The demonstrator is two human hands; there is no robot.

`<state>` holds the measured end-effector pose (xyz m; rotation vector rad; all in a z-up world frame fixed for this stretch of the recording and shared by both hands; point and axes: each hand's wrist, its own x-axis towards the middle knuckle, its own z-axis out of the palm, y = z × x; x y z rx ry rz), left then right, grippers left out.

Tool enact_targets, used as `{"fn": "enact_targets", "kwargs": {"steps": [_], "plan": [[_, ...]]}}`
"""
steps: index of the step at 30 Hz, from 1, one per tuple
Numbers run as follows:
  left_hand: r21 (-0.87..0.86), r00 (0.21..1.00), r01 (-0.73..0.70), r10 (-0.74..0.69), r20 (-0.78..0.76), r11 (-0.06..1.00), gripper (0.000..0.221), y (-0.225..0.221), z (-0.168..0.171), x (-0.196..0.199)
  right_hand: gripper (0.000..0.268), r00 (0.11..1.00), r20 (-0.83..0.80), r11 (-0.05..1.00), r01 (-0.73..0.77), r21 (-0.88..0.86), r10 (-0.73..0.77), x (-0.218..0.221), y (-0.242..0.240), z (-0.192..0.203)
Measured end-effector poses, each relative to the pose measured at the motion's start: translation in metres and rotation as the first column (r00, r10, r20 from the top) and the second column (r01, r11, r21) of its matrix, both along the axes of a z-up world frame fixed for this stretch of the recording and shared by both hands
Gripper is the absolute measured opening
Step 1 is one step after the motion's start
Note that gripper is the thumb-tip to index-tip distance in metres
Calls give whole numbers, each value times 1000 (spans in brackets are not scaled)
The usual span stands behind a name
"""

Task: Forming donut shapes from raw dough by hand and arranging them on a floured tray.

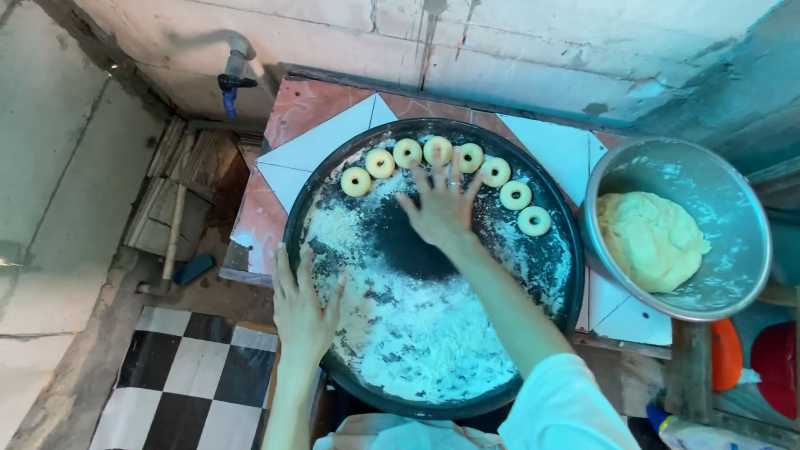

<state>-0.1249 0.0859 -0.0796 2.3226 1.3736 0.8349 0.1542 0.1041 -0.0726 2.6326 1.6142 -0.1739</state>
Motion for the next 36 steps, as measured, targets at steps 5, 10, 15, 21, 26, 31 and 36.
{"fn": "enact_targets", "kwargs": {"steps": [5, 10, 15, 21, 26, 31, 36], "plan": [[-34, 999, 16, -18, -34, 999, 72, -1, 6, -2, 73, 995, -15, 993, -102, -52, 101, -7, -67, 12], [-52, 997, 5, -9, -75, 999, 73, -2, 6, -2, 87, 914, -124, 923, -382, 50, 385, -41, -59, -21], [23, 999, 38, -38, -31, 999, 69, -1, 6, 1, 87, 976, -136, 984, -165, 63, 173, -18, 7, -20], [-4, 999, 26, -26, -21, 1000, 65, -1, 14, 2, 75, 998, -27, 995, -62, 77, 65, 22, -47, -15], [4, 996, 44, -44, -72, 999, 66, -4, 7, 0, 76, 959, -154, 968, -249, -45, 239, -41, -56, -9], [22, 995, 47, -45, -94, 999, 65, -1, 4, 1, 77, 929, -81, 912, -333, 239, 361, -43, -1, -16], [-31, 998, 37, -38, -41, 999, 62, -3, 8, 0, 70, 997, -74, 998, 15, 69, -10, 17, 0, 10]]}}
